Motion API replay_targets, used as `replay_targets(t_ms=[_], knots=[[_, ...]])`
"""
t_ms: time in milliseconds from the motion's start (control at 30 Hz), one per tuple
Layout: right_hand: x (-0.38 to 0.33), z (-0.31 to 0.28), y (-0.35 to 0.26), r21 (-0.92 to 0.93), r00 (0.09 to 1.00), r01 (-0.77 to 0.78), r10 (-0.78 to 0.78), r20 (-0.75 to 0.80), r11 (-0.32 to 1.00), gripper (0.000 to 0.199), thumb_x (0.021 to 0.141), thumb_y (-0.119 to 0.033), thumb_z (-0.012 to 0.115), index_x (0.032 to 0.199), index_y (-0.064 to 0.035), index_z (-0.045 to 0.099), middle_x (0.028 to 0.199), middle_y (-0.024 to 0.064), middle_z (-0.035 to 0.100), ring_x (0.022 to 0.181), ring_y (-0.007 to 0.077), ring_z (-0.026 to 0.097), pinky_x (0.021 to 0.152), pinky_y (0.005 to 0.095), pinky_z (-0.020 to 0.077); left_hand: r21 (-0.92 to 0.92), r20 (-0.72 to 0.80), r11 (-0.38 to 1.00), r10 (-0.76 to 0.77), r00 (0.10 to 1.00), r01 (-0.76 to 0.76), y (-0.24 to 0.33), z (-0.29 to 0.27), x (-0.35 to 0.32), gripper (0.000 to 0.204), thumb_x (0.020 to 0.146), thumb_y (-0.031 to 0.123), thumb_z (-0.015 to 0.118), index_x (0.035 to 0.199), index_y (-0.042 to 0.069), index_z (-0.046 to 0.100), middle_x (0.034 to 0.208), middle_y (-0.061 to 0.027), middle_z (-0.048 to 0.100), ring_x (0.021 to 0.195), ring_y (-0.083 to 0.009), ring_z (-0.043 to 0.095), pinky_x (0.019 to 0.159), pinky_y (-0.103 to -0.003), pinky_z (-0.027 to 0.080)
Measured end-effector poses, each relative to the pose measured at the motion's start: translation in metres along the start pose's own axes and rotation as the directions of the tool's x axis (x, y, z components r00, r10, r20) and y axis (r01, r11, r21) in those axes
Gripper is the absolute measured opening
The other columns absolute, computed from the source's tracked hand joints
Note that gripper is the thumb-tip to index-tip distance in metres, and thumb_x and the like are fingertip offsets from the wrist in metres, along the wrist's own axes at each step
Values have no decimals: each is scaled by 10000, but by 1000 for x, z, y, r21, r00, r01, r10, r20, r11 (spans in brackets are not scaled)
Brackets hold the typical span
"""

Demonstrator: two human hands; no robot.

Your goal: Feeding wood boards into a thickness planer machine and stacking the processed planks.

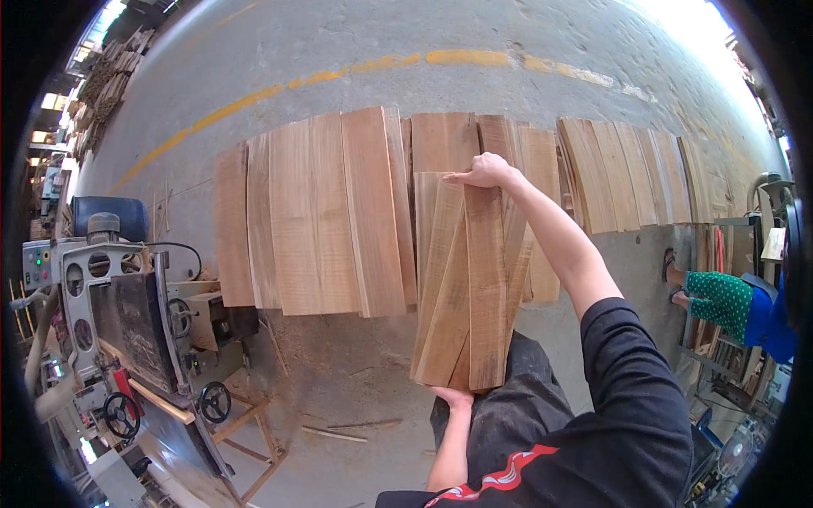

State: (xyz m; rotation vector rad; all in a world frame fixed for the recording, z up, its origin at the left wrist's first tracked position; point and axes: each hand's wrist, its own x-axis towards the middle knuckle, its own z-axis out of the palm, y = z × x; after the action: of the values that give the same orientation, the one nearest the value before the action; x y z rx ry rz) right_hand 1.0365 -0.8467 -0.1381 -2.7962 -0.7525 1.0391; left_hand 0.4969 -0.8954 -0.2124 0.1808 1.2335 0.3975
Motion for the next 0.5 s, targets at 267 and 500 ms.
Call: replay_targets(t_ms=[267, 500], knots=[[-10, 16, 3, 72, 1000, 28, -28, -4, 997, 1087, 747, -978, 478, 1023, 26, 791, 1098, 230, 753, 1098, 386, 702, 959, 440, 547, 128, -153, 983, 150, 977, -131, 1, 8, -27, 1100, 873, 937, 260, 1656, 169, 184, 1704, -97, 220, 1537, -353, 274, 1244, -544, 240], [24, 1, 33, 251, 711, -267, 366, -601, 930, 884, 843, -626, 762, 1382, 31, 519, 1329, 235, 624, 1178, 341, 658, 937, 451, 579, 210, -258, 969, 184, 948, -131, 2, 31, -30, 1168, 832, 972, 275, 1675, 178, 122, 1730, -101, 145, 1563, -341, 199, 1263, -538, 175]])
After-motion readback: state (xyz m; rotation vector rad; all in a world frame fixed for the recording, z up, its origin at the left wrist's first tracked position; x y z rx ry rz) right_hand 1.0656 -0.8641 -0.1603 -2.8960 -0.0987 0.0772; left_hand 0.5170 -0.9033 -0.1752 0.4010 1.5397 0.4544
